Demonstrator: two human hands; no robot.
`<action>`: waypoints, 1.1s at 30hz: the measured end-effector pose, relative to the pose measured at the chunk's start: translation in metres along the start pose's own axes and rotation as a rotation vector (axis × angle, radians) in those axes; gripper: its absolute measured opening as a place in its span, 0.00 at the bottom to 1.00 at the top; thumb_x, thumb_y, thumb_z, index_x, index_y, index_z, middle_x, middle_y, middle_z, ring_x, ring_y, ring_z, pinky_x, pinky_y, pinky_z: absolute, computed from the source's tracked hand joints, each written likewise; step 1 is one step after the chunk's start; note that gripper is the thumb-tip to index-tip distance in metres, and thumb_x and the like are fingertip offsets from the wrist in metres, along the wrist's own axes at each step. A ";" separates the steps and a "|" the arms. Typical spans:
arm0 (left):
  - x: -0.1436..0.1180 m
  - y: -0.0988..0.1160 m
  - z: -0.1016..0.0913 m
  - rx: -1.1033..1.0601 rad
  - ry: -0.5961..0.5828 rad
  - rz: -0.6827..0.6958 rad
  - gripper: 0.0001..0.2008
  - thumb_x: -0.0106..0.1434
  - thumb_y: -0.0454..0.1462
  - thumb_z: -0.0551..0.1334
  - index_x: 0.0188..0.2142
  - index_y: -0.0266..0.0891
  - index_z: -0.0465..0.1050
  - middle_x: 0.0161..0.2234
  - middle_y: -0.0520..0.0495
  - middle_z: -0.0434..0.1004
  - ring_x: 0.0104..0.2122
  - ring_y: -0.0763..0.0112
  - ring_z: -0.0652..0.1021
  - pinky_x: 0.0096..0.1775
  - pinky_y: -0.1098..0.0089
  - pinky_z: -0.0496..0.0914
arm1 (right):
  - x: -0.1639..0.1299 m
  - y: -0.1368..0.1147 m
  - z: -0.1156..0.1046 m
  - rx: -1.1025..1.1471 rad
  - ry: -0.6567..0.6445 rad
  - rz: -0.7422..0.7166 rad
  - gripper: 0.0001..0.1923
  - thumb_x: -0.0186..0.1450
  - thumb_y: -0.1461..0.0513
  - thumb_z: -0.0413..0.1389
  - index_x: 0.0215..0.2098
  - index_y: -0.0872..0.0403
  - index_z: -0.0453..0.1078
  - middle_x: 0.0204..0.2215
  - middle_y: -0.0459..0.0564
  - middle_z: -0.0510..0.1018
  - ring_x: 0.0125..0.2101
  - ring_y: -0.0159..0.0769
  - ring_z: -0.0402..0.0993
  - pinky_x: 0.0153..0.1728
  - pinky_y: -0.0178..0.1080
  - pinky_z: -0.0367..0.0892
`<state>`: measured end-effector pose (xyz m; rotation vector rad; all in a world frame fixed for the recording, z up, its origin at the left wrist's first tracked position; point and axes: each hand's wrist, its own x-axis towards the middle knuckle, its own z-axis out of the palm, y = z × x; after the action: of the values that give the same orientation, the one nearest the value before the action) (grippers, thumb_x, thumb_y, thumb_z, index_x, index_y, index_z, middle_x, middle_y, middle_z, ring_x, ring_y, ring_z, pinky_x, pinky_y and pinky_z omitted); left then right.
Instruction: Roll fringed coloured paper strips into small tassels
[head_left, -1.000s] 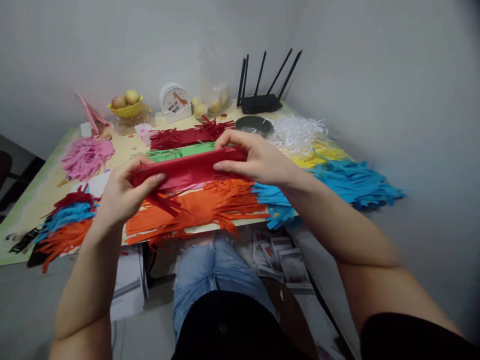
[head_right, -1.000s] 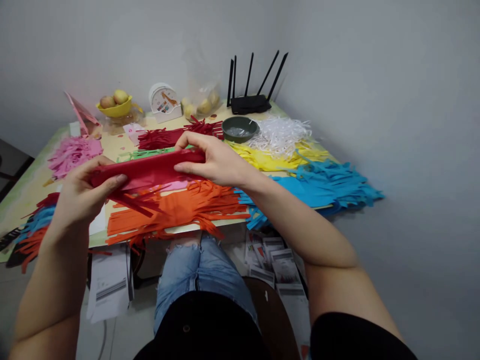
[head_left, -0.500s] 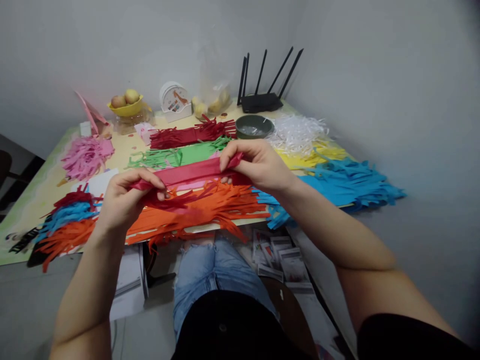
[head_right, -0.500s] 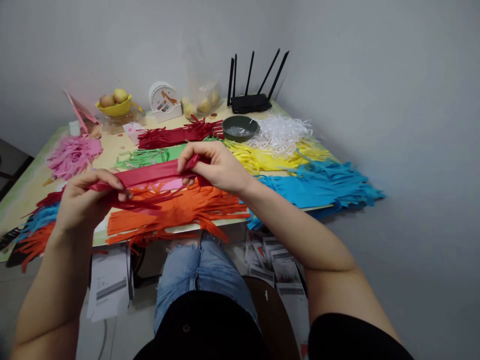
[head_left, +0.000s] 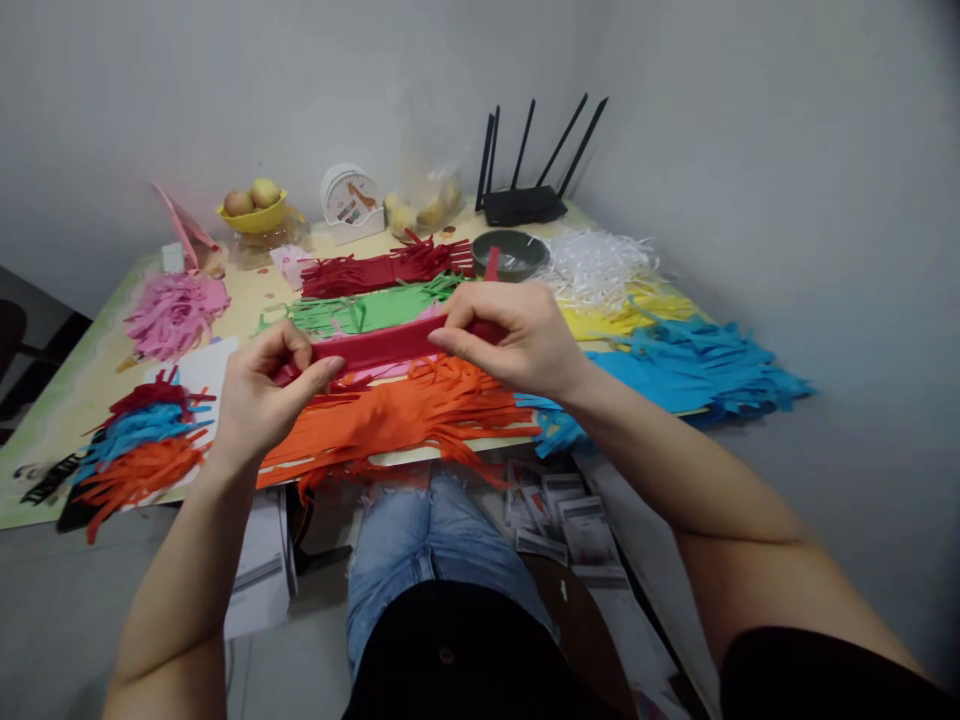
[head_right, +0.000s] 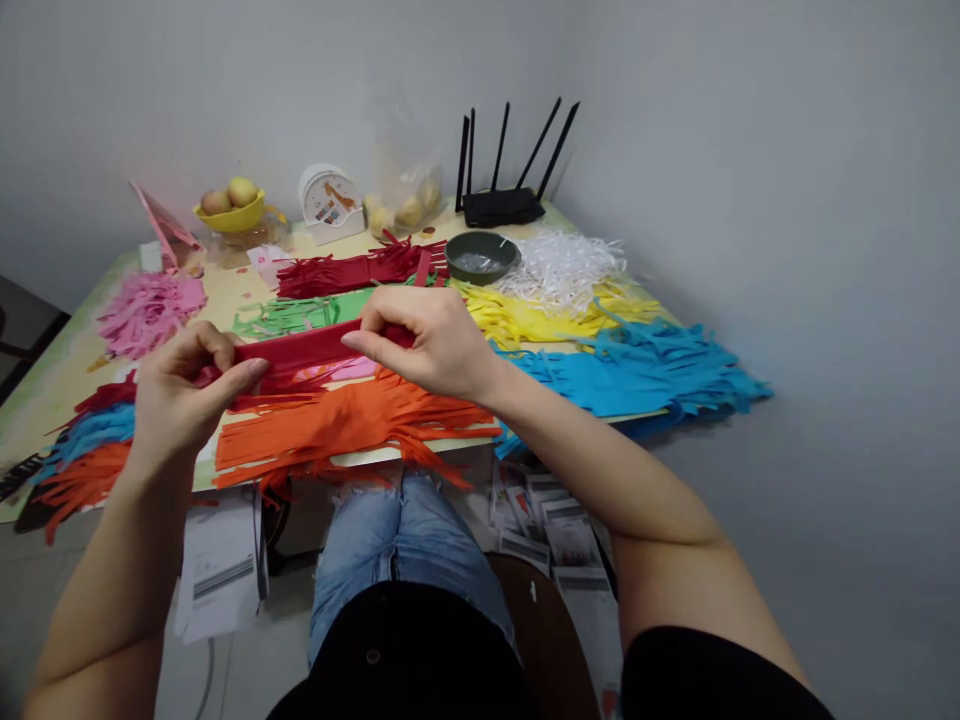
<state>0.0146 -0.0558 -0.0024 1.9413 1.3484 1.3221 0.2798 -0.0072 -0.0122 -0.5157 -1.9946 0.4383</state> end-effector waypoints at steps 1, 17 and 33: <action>0.000 0.000 0.001 0.005 0.010 -0.002 0.12 0.57 0.40 0.71 0.29 0.40 0.68 0.23 0.54 0.71 0.20 0.77 0.70 0.24 0.74 0.63 | 0.000 -0.001 0.000 -0.017 0.010 0.033 0.11 0.66 0.57 0.60 0.30 0.57 0.72 0.26 0.47 0.75 0.27 0.28 0.69 0.31 0.32 0.64; 0.005 0.003 -0.010 -0.019 -0.217 -0.151 0.18 0.57 0.45 0.71 0.44 0.37 0.79 0.30 0.47 0.80 0.24 0.71 0.78 0.27 0.73 0.75 | 0.004 0.001 -0.005 0.046 -0.182 0.315 0.10 0.64 0.59 0.60 0.36 0.56 0.82 0.35 0.51 0.83 0.36 0.36 0.78 0.40 0.37 0.69; 0.009 -0.002 -0.009 -0.636 -0.323 -0.441 0.18 0.54 0.37 0.73 0.45 0.40 0.77 0.21 0.54 0.74 0.19 0.77 0.75 0.27 0.76 0.76 | 0.003 -0.007 -0.004 -0.051 -0.182 -0.110 0.15 0.66 0.63 0.57 0.51 0.56 0.74 0.45 0.52 0.81 0.44 0.33 0.77 0.46 0.35 0.71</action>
<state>0.0065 -0.0489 0.0041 1.2656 0.9612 1.0003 0.2810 -0.0111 -0.0053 -0.4067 -2.2022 0.3775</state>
